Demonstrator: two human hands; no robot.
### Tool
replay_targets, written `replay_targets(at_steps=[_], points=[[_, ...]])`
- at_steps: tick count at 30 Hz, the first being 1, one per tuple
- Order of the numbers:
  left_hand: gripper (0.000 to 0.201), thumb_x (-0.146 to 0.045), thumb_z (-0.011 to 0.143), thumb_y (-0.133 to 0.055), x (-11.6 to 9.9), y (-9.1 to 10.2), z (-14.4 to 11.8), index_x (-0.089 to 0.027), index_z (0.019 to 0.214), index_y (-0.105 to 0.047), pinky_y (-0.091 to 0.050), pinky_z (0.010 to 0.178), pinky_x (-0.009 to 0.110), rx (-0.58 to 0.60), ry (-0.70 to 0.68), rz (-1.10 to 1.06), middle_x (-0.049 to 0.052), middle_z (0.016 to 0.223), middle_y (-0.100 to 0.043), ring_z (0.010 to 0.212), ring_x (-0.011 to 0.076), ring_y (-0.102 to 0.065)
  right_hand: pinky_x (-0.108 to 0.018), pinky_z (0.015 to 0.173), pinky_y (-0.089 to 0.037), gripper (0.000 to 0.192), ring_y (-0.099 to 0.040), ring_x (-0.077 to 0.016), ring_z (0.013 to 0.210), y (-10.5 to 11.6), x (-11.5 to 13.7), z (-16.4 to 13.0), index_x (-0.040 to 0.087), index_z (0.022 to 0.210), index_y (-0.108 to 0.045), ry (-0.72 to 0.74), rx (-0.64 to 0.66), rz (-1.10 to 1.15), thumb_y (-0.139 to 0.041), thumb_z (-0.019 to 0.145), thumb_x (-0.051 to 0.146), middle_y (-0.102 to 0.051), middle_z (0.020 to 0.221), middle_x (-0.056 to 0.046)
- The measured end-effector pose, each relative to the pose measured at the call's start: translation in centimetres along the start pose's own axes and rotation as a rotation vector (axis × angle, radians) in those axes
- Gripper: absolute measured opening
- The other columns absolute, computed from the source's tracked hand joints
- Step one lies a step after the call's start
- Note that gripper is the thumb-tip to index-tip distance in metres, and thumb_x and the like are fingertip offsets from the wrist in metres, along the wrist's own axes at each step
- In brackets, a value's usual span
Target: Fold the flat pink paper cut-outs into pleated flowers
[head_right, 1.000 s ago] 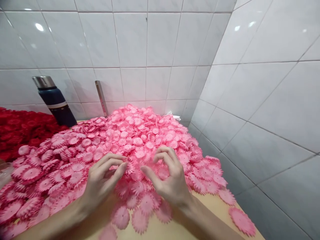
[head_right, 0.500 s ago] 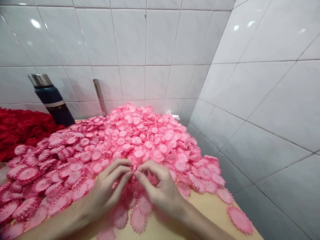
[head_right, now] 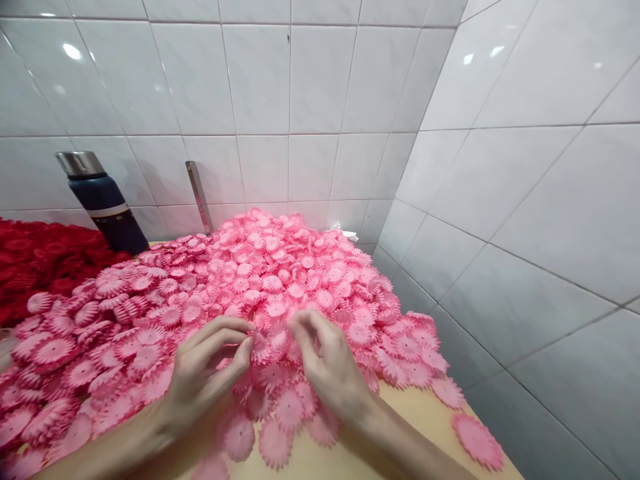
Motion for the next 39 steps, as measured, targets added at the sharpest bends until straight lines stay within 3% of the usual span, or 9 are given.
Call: replay_targets(at_steps=[4, 9, 13, 18, 23, 27, 30, 33, 39], points=[[0.014, -0.008, 0.087, -0.053, 0.4, -0.7, 0.1, -0.015, 0.079, -0.062, -0.055, 0.064, 0.024, 0.109, 0.064, 0.010, 0.006, 0.087, -0.064, 0.077, 0.0141, -0.063, -0.028, 0.068, -0.044, 0.024, -0.052, -0.0150, 0.073, -0.4, 0.7, -0.3, 0.019, 0.086, -0.054, 0.031, 0.084, 0.026, -0.043, 0.096, 0.039, -0.055, 0.080, -0.001], [0.009, -0.008, 0.087, -0.055, -0.1, -1.0, -0.3, -0.014, 0.086, -0.062, -0.055, 0.071, 0.024, 0.146, -0.016, 0.030, 0.007, 0.093, -0.064, 0.082, 0.0149, -0.065, -0.027, 0.060, -0.042, 0.022, -0.051, -0.0146, 0.067, -0.5, 1.2, -0.4, 0.019, 0.085, -0.057, 0.085, 0.063, -0.109, -0.069, 0.079, 0.036, -0.056, 0.075, 0.000], [0.010, -0.005, 0.086, -0.055, -0.4, -1.1, -0.4, -0.013, 0.089, -0.061, -0.055, 0.074, 0.022, 0.131, -0.093, 0.057, 0.008, 0.094, -0.063, 0.084, 0.0139, -0.065, -0.027, 0.055, -0.040, 0.018, -0.050, -0.0135, 0.059, -1.0, 1.0, -0.5, 0.018, 0.073, -0.061, 0.084, 0.075, -0.146, -0.062, 0.084, 0.032, -0.057, 0.066, 0.000], [0.011, -0.004, 0.086, -0.055, -0.6, -1.1, -0.6, -0.013, 0.089, -0.060, -0.055, 0.076, 0.023, 0.106, -0.139, 0.078, 0.008, 0.092, -0.064, 0.085, 0.0149, -0.065, -0.026, 0.055, -0.040, 0.021, -0.051, -0.0131, 0.059, -1.4, 1.0, -1.0, 0.018, 0.074, -0.059, 0.056, 0.120, -0.101, -0.055, 0.089, 0.031, -0.057, 0.065, 0.000], [0.011, -0.006, 0.086, -0.055, 0.0, -0.9, -0.1, -0.014, 0.082, -0.062, -0.053, 0.066, 0.022, 0.122, 0.015, 0.000, 0.006, 0.086, -0.065, 0.076, 0.0130, -0.064, -0.023, 0.051, -0.037, 0.025, -0.048, -0.0113, 0.057, -1.7, 0.5, -1.3, 0.019, 0.072, -0.050, -0.040, 0.170, 0.053, -0.054, 0.090, 0.036, -0.049, 0.062, 0.003], [0.014, -0.010, 0.086, -0.056, 1.0, 0.0, 0.8, -0.014, 0.076, -0.065, -0.052, 0.060, 0.021, 0.101, 0.158, -0.049, 0.006, 0.083, -0.066, 0.074, 0.0140, -0.064, -0.028, 0.061, -0.049, 0.028, -0.060, -0.0151, 0.065, -1.5, 0.4, -1.1, 0.021, 0.071, -0.044, -0.104, 0.196, 0.281, -0.054, 0.091, 0.038, -0.060, 0.070, -0.001], [0.017, -0.015, 0.086, -0.057, 2.3, 1.3, 1.3, -0.014, 0.070, -0.065, -0.052, 0.058, 0.021, 0.039, 0.261, -0.027, 0.006, 0.081, -0.066, 0.074, 0.0151, -0.063, -0.037, 0.077, -0.053, 0.027, -0.066, -0.0193, 0.082, -0.3, 0.8, -0.7, 0.021, 0.072, -0.044, -0.100, 0.143, 0.371, -0.053, 0.091, 0.039, -0.066, 0.091, -0.007], [0.016, -0.019, 0.088, -0.056, 2.7, 1.5, 1.5, -0.014, 0.075, -0.065, -0.052, 0.065, 0.023, 0.060, 0.283, -0.010, 0.006, 0.085, -0.066, 0.078, 0.0153, -0.063, -0.039, 0.085, -0.051, 0.026, -0.064, -0.0228, 0.094, 0.9, 1.1, -0.2, 0.020, 0.071, -0.050, -0.044, 0.064, 0.204, -0.062, 0.085, 0.038, -0.065, 0.096, -0.008], [0.016, -0.015, 0.092, -0.049, 1.3, -0.2, 1.0, -0.014, 0.083, -0.062, -0.049, 0.074, 0.023, 0.180, 0.201, -0.042, 0.006, 0.092, -0.063, 0.087, 0.0142, -0.061, -0.034, 0.077, -0.050, 0.019, -0.057, -0.0190, 0.084, 1.2, 1.4, -0.2, 0.022, 0.087, -0.052, 0.122, -0.076, -0.011, -0.066, 0.082, 0.034, -0.057, 0.089, -0.004]])
Point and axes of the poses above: each hand's wrist, its own z-axis towards the middle knuckle, its own y-axis out of the back of the hand, x = y × z, the point moved 7 cm from there along z, towards the middle knuckle
